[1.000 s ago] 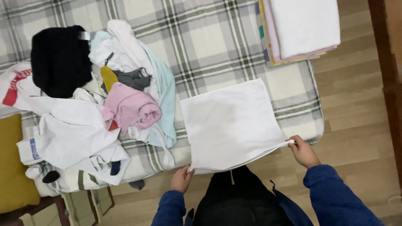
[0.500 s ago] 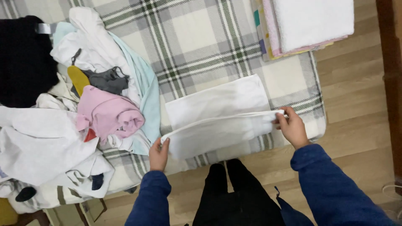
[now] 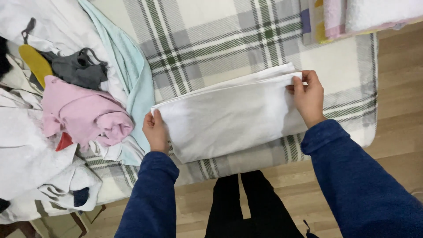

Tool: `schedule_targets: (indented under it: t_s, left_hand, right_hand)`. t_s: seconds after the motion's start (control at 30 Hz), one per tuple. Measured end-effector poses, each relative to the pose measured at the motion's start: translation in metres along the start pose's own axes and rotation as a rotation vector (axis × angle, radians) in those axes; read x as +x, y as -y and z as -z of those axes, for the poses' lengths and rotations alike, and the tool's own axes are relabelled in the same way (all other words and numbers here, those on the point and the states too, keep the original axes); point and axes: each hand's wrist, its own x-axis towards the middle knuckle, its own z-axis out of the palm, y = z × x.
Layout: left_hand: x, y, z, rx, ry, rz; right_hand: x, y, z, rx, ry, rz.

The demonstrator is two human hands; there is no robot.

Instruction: The person folds several towels one by one on a bed. They pick up each towel, unfold it, fold it into a neat rectangle, and place it on a growing stack. Towels include pink-striped, white, light blue, and gray varieties.

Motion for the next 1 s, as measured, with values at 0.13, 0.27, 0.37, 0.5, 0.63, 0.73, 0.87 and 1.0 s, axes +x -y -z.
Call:
schedule_targets:
  t_s: [0.13, 0.27, 0.37, 0.5, 0.63, 0.73, 0.87, 1.0]
  left_hand:
    - [-0.001, -0.029, -0.007, -0.089, -0.008, 0.000]
    - [-0.007, -0.018, -0.002, -0.072, 0.044, -0.023]
    - [-0.051, -0.019, 0.011, -0.122, 0.095, 0.088]
    - [-0.117, -0.038, 0.027, 0.093, 0.316, 0.148]
    - [-0.130, 0.037, 0.053, 0.340, 0.430, 0.036]
    - [-0.141, 0.018, 0.045, 0.741, 0.375, -0.124]
    - [-0.143, 0.035, 0.040, 0.916, 0.284, -0.304]
    - [-0.145, 0.033, 0.035, 0.878, 0.230, -0.140]
  right_hand:
    - [0.015, -0.014, -0.011, 0.101, -0.013, -0.001]
    - [0.007, -0.010, -0.012, 0.130, 0.075, -0.012]
    - [-0.011, -0.032, 0.002, -0.213, 0.036, 0.132]
    - [-0.034, -0.092, 0.027, -0.661, 0.060, 0.008]
    - [-0.061, -0.142, 0.037, -0.729, 0.192, -0.076]
    - [-0.072, -0.131, 0.035, -0.957, 0.159, 0.026]
    - [-0.068, -0.160, 0.023, -1.093, -0.029, 0.355]
    - [-0.067, -0.162, 0.016, -1.030, -0.064, 0.254]
